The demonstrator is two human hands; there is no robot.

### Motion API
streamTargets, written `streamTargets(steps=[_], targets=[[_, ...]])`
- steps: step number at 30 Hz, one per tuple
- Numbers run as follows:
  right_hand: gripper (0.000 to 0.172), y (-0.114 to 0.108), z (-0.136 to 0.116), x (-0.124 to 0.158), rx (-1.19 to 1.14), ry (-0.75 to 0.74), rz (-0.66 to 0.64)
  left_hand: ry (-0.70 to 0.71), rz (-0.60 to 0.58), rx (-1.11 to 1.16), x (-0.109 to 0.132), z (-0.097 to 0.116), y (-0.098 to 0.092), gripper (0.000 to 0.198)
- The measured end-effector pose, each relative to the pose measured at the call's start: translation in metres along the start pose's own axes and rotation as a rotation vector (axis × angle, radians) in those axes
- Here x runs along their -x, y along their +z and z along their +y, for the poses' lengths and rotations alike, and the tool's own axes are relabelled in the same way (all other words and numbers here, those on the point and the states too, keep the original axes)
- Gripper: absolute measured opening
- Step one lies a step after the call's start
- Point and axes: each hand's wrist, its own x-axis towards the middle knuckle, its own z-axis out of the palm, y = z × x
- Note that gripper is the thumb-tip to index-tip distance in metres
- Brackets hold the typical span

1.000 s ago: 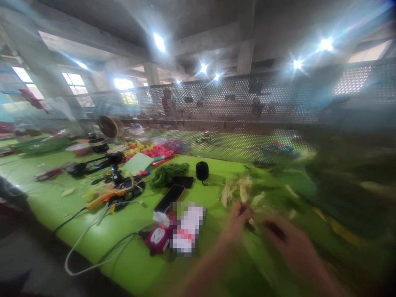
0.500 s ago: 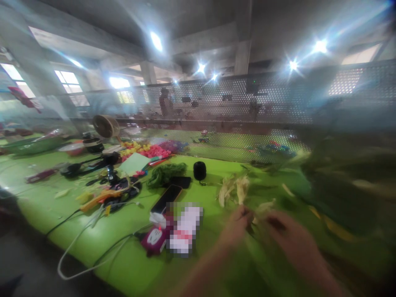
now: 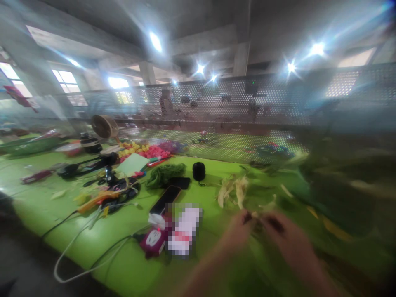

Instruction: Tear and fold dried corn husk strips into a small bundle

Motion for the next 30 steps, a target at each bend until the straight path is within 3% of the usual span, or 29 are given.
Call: streamTargets(steps=[7, 12, 19, 26, 30], targets=[[0.024, 0.006, -0.006, 0.005, -0.039, -0.092, -0.101, 0.068, 0.180, -0.103, 0.005, -0.001, 0.001, 0.020], [0.024, 0.008, -0.006, 0.002, -0.040, -0.143, -0.098, 0.010, 0.206, -0.002, 0.005, 0.006, 0.004, 0.026], [0.020, 0.004, -0.006, 0.001, -0.055, -0.060, -0.090, -0.027, 0.148, 0.110, 0.008, 0.007, 0.006, 0.026], [0.019, 0.004, -0.005, 0.003, 0.131, -0.166, 0.005, -0.094, 0.091, 0.166, 0.002, -0.001, -0.001, 0.021], [0.022, 0.007, 0.003, 0.006, 0.219, -0.222, 0.037, -0.081, 0.095, 0.217, 0.005, 0.006, 0.003, 0.035]])
